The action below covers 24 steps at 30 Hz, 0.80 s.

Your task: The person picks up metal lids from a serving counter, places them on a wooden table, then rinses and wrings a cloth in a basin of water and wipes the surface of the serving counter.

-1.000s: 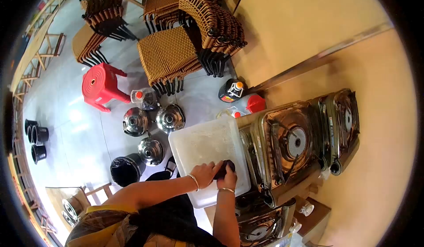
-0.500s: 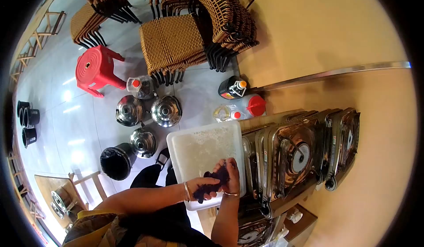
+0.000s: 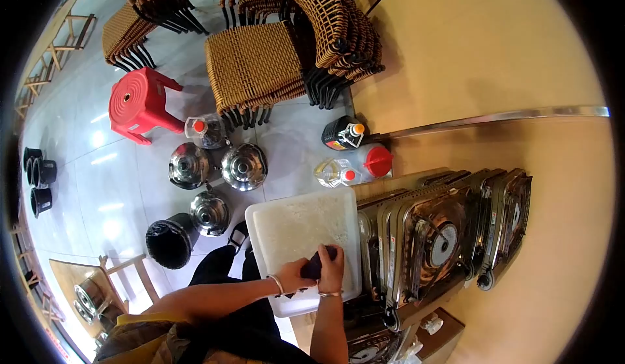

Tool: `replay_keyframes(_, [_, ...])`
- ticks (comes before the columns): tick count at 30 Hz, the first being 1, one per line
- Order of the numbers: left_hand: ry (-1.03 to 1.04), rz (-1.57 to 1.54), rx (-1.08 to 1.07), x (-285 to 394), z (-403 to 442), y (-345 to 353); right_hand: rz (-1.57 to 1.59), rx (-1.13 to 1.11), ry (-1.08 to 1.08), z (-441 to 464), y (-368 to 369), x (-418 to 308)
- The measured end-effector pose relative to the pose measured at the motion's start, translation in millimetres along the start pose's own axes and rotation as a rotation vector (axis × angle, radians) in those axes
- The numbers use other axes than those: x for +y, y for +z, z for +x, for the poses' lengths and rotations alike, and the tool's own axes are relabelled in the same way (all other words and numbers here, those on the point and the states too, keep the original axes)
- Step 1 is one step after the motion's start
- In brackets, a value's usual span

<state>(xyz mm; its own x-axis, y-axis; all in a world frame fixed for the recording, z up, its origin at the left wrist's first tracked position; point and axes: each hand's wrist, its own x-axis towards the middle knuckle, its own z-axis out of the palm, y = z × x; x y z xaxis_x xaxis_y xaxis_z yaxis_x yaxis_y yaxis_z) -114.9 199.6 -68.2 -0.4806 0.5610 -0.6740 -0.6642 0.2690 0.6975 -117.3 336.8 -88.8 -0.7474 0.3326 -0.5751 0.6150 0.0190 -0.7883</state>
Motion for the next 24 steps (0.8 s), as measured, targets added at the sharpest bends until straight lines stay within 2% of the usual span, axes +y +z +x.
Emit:
replay_keyframes(1, [-0.008,-0.294,-0.130,-25,15,6,0.190,-0.190,0.124,-2,-10,-10])
replay_keyframes(2, [-0.008,-0.297,-0.130,-20,10,0,0.187,-0.190,0.125,-8,-10,-24])
replay_keyframes(4, [-0.277,-1.312,-0.602,-8,-7,-6,0.833,-0.459,0.220,-17,-8,-45])
replay_keyframes(5, [-0.349,-1.582,-0.736,-2,-14,-3,0.963,-0.570,0.212,-12,-9,-39])
replay_keyframes(6, [-0.314,-1.717,-0.934,-11,-12,5,0.962,-0.573,0.216,-12,-5,-39])
replay_keyframes(8, [-0.306,-1.850,-1.053,27,-37,-3,1.317,-0.691,0.032,-16,12,-48])
replay_keyframes(9, [-0.326,-1.804,-0.916,37,-43,-4,1.386,-0.762,-0.051,-15,10,-46])
replay_keyframes(10, [-0.330,-1.811,-0.914,38,-43,-1,1.386,-0.757,-0.044,-12,7,-42])
replay_keyframes(12, [-0.280,-1.725,-0.756,41,-42,2,1.364,-1.011,-0.054,-6,11,-52])
replay_keyframes(13, [-0.284,-1.704,-0.767,37,-40,-1,1.064,-0.669,0.143,-14,2,-64])
replay_keyframes(14, [-0.285,-1.710,-0.769,31,-33,2,1.060,-0.667,0.148,-12,1,-63])
replay_keyframes(16, [-0.212,-1.079,-0.340,19,-17,8,0.463,-0.391,0.204,-6,1,-59])
replay_keyframes(17, [-0.236,-0.958,-0.264,15,-12,6,0.352,-0.249,0.204,-7,12,-60])
replay_keyframes(18, [-0.262,-0.856,-0.186,13,-7,6,0.249,-0.198,0.210,-7,15,-55])
replay_keyframes(20, [-0.212,-0.649,-0.052,-3,4,11,0.034,-0.202,0.057,5,15,-29])
replay_keyframes(21, [-0.215,-0.648,-0.051,-10,8,14,0.035,-0.202,0.060,6,16,-21])
replay_keyframes(23, [-0.086,-0.354,0.156,-21,10,19,-0.126,-0.106,-0.014,3,24,-15])
replay_keyframes(24, [-0.086,-0.352,0.155,-25,11,22,-0.125,-0.105,-0.014,2,26,-9])
